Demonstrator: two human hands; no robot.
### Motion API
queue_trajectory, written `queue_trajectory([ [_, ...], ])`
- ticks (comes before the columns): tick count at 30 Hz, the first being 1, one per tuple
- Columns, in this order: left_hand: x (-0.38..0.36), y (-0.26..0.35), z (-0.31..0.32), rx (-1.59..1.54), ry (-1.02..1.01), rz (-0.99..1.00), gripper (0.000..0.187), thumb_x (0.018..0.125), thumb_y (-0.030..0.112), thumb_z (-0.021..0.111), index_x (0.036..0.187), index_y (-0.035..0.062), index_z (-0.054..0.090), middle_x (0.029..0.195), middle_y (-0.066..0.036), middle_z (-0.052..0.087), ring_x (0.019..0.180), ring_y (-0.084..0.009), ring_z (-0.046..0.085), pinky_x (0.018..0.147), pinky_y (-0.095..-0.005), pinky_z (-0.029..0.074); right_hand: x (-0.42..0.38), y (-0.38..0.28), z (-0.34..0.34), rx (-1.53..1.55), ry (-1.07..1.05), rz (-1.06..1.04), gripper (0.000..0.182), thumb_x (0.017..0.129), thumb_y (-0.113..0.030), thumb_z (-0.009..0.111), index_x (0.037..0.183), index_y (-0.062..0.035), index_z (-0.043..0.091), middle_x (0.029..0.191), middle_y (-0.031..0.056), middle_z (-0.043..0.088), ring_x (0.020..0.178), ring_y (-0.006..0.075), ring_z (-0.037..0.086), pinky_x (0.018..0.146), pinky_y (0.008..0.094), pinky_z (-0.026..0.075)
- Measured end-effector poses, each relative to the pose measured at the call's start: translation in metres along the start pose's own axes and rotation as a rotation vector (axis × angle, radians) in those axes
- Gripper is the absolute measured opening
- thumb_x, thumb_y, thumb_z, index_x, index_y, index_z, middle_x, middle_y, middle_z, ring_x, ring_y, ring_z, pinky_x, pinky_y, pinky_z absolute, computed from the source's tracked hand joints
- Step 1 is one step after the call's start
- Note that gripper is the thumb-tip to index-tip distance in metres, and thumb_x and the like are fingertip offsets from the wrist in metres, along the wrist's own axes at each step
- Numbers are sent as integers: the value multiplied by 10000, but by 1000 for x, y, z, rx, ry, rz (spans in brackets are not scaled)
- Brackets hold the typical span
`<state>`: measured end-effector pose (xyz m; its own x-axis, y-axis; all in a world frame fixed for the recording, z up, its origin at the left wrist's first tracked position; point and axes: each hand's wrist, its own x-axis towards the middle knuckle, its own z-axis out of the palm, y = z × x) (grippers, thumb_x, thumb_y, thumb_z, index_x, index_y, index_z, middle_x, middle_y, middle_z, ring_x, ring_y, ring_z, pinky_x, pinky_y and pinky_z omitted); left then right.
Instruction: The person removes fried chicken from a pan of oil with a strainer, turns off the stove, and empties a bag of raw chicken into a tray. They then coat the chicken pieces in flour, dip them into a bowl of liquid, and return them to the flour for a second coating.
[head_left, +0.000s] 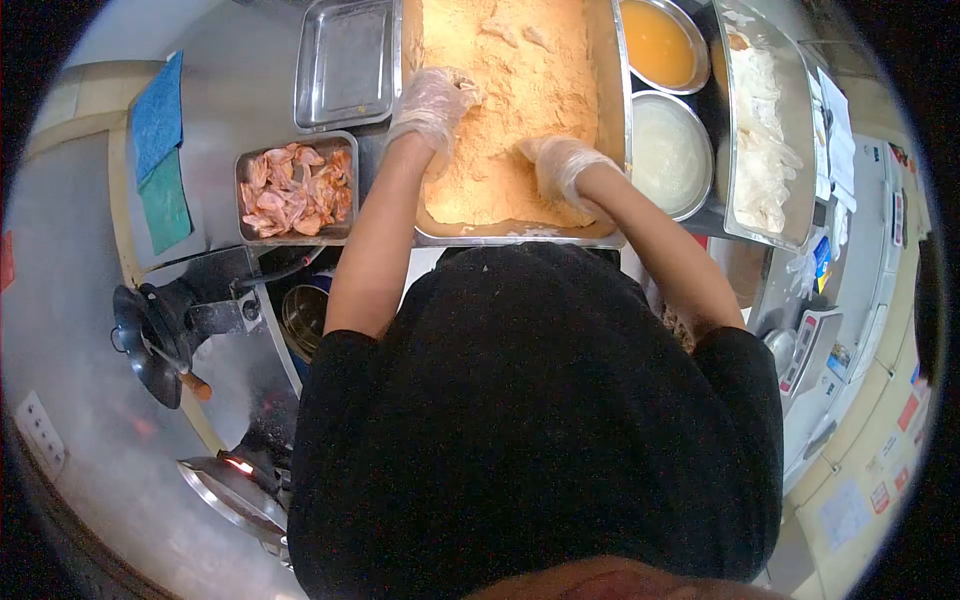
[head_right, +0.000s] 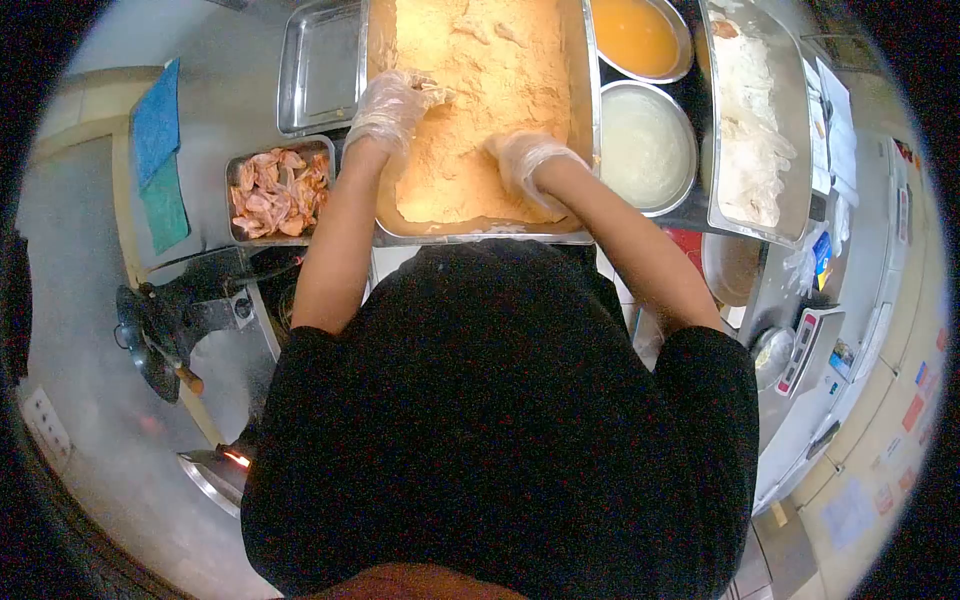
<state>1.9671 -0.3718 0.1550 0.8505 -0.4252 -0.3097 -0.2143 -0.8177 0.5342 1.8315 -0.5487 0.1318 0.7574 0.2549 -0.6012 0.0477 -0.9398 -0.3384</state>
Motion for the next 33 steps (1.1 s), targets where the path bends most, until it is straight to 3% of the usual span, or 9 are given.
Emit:
queue_trajectory([
  [2,-6,4,-2,-9,-32,-24,312,835,332,745,1044,101,756,969,-147,739,845,-303,691,771,-401,532,-4,1,-4,31,-208,175,453,800,-56,675,1241,-41,573,1092,236,678,1081,363,662,894,444,538],
  [7,-9,-8,15,-68,-114,-69,338,811,347,760,1050,107,759,970,-150,741,862,-294,696,793,-388,532,-31,-23,8,-58,-82,225,439,882,-107,639,1289,-36,493,1224,234,630,1128,371,636,946,428,516],
  [12,-9,-13,18,-36,-76,-20,369,773,351,777,1037,94,751,1000,-174,734,933,-329,701,841,-404,544,-17,-8,33,327,-97,391,414,893,-170,614,1272,-22,539,1157,242,660,1117,364,645,909,433,522],
  [16,-19,1,-1,-73,-56,-15,371,787,355,769,1035,79,750,1015,-181,731,945,-333,700,850,-409,544,-13,-16,-6,-16,-225,183,465,860,-264,634,1251,-19,579,1126,250,674,1065,377,660,880,440,524],
  [20,-16,-7,2,-176,-85,-51,368,798,356,765,1039,77,752,1025,-184,728,941,-334,701,848,-413,546,-10,-13,-31,133,-26,191,476,813,-285,670,1226,-53,623,1074,242,692,1044,379,670,886,447,532],
  [22,-14,-8,2,-71,-58,-15,317,820,298,762,1047,76,751,987,-149,742,892,-277,697,807,-374,527,3,17,-13,45,121,153,411,824,-267,677,1184,-71,658,1060,230,700,1002,384,681,882,456,539],
  [25,-21,-2,-3,-54,-47,-5,305,816,305,758,1026,83,756,977,-147,743,874,-279,699,795,-380,532,23,51,1,-138,40,281,350,869,-270,623,1124,-41,697,1103,236,688,1046,374,675,882,449,541],
  [31,-21,0,0,-24,-70,11,321,798,330,756,1002,81,760,942,-155,740,849,-302,698,776,-405,537,12,-14,-32,-62,211,256,274,900,-171,547,1083,-52,713,1107,225,690,1008,372,686,856,440,551],
  [33,-19,0,2,1,-85,13,320,798,327,754,1016,93,760,997,-161,732,910,-326,693,823,-412,536,25,-13,-11,-46,280,250,260,892,-196,566,1056,-62,717,1092,217,694,997,377,684,858,448,549],
])
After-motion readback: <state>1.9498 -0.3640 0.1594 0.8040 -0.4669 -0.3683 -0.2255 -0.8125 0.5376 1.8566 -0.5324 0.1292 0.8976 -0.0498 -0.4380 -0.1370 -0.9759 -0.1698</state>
